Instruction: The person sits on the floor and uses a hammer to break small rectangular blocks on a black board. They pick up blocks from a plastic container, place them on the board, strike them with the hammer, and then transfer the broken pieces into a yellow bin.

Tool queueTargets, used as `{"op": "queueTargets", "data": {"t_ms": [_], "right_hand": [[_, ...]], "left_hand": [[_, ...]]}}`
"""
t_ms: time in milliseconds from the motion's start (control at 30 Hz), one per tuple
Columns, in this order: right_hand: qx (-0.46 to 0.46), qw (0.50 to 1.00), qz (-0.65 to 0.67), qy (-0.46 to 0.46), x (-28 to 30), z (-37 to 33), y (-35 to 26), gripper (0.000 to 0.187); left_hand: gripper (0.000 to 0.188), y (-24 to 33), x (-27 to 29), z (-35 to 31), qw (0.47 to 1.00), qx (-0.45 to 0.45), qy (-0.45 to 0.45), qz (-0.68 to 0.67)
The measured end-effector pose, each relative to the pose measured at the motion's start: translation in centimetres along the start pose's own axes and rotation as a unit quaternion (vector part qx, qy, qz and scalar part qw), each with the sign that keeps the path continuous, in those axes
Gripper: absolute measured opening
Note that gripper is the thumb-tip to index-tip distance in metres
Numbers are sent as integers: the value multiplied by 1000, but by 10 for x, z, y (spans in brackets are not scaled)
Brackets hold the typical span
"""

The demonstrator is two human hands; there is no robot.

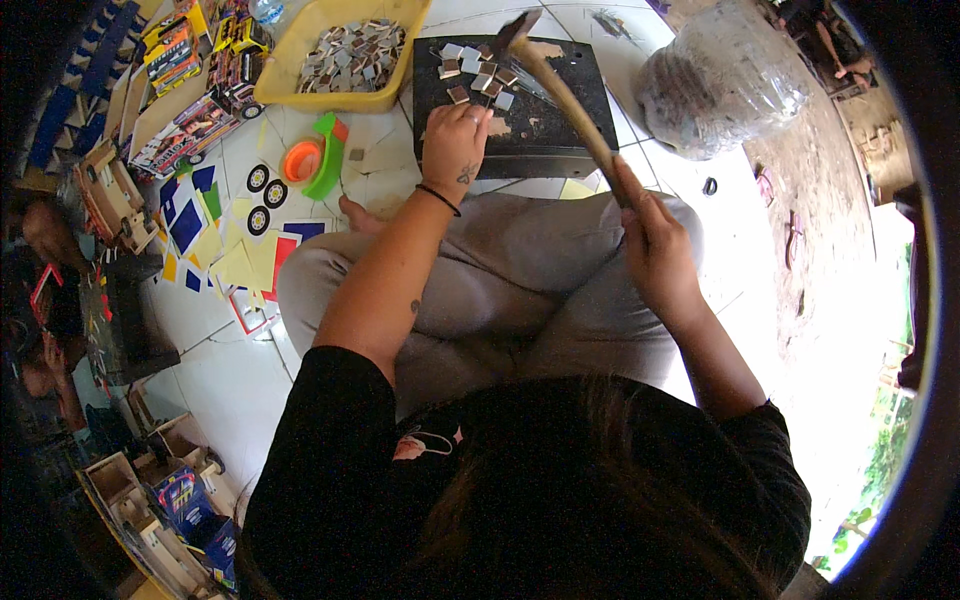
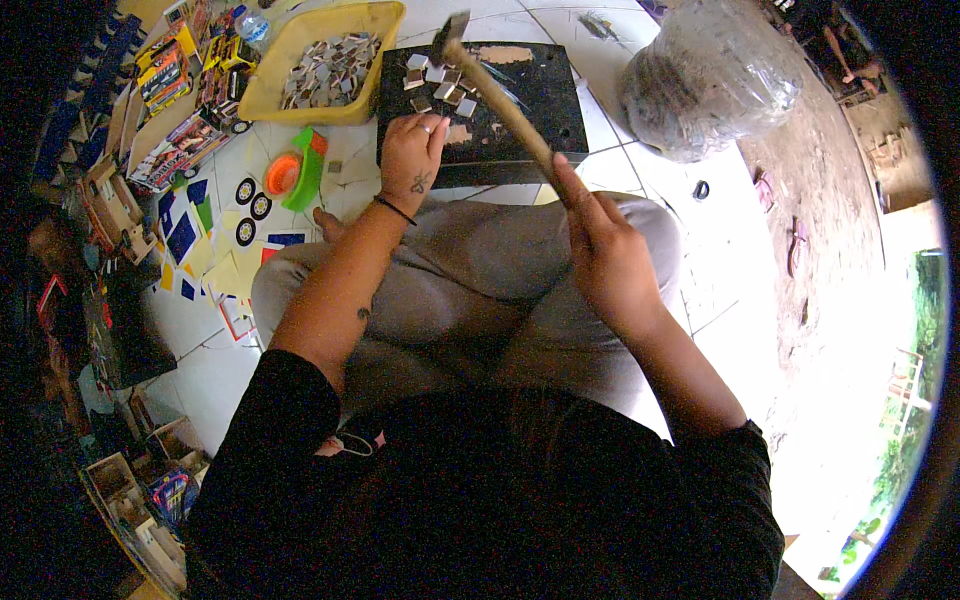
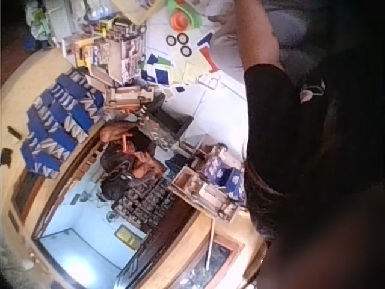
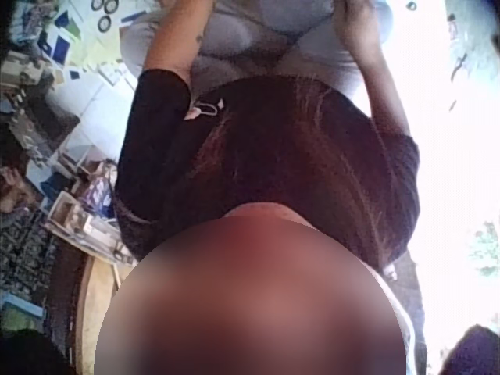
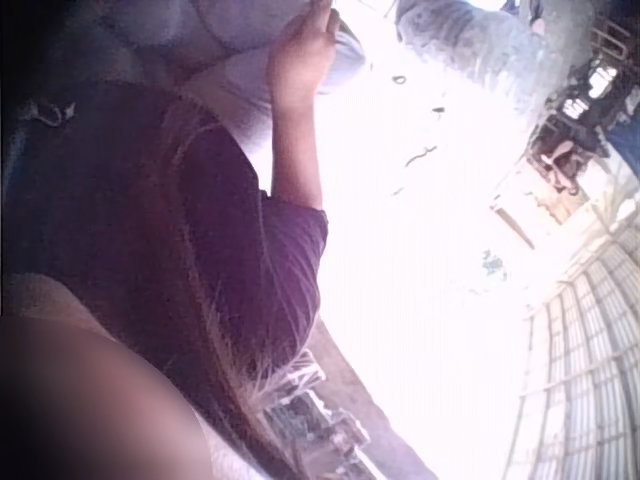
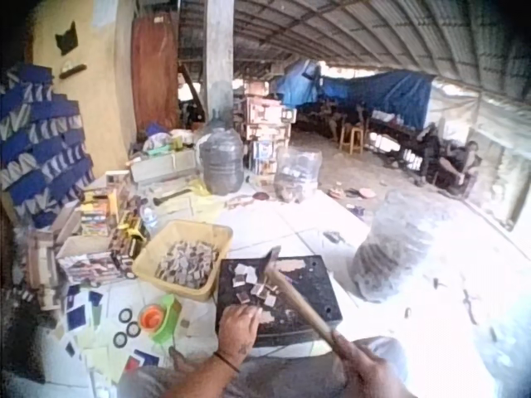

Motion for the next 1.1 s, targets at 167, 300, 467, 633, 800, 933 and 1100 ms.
{"op": "queueTargets", "data": {"t_ms": [167,300,467,633,800,933,1100], "right_hand": [[4,999,-30,-23,0,10,11,53],[-4,997,-52,54,15,54,44,41],[-70,980,-183,42,12,126,110,33],[-41,992,-122,6,-17,151,153,35],[59,969,-234,43,-28,155,125,35],[142,940,-305,-58,-48,174,79,28],[97,885,-442,-107,-80,199,51,10]], "left_hand": [[17,2,3,2,1000,11,1,-2],[16,5,9,3,995,57,-70,-31],[11,-17,21,20,997,76,-6,-35],[12,-106,51,66,979,154,36,125],[23,-153,60,100,952,167,58,251],[28,-106,34,81,978,84,-52,184],[25,-47,18,42,977,58,-166,124]]}}
Point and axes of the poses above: each hand's wrist, its own z-axis towards the middle knuckle, its own x-axis out of the back of the hand, y = z × x, the point moved 1 cm from there along z, towards the middle knuckle, and after that the axes turned 8 degrees about z, right-handed, at the moved point
